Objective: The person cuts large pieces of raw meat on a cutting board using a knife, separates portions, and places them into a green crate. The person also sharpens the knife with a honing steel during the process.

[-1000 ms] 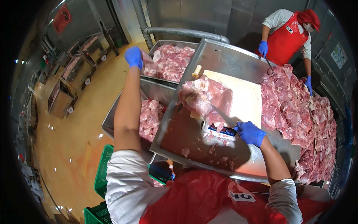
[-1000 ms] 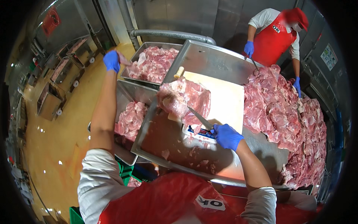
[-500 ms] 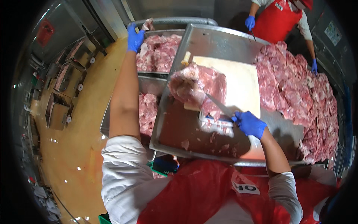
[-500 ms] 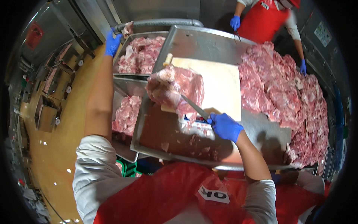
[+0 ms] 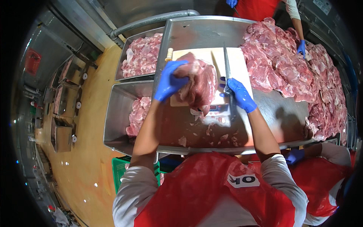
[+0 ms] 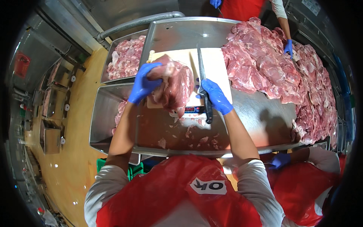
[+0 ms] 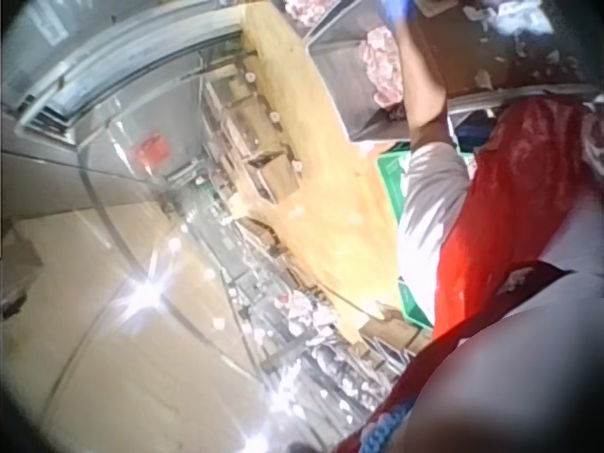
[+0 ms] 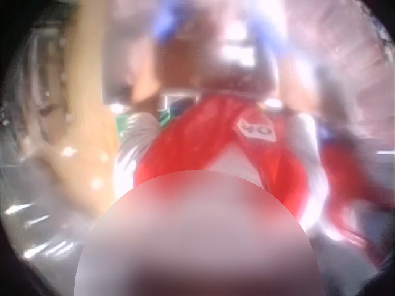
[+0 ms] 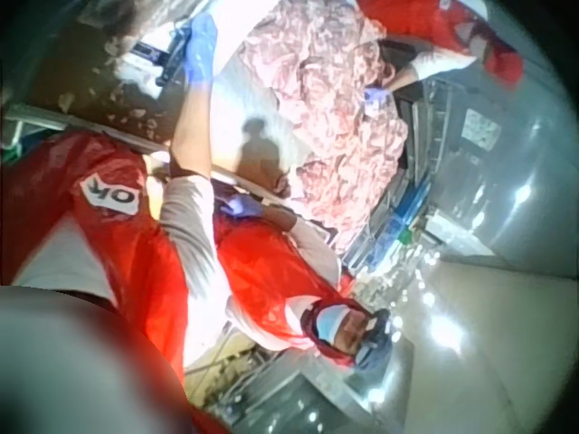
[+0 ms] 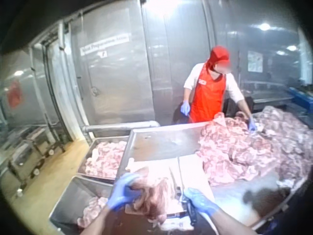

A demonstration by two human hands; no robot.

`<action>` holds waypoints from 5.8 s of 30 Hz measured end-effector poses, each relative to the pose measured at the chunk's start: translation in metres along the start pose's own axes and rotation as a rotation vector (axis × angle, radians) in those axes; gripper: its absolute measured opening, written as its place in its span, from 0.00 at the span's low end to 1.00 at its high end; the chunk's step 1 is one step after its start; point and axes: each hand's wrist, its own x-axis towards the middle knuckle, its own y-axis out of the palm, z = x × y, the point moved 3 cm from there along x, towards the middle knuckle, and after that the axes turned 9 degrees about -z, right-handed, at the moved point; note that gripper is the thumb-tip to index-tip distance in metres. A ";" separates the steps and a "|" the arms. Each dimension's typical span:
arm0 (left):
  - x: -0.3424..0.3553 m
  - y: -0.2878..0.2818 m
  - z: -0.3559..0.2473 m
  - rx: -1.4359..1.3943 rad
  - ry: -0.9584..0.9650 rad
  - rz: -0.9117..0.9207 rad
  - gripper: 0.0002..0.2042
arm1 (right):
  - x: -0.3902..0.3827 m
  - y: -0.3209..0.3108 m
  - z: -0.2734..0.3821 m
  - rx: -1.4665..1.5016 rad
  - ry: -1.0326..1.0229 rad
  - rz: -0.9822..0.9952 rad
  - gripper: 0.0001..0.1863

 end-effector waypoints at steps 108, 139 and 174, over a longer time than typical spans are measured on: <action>-0.087 0.039 0.008 -0.290 -0.281 -0.068 0.06 | -0.026 0.113 -0.005 -1.787 -0.262 -0.070 0.12; -0.029 -0.172 0.008 -0.434 -0.401 0.003 0.12 | -0.203 -0.006 -0.004 -1.566 -0.142 -0.220 0.08; 0.065 0.108 -0.052 -0.161 0.029 0.340 0.13 | -0.072 -0.040 -0.031 0.075 -0.265 -0.406 0.13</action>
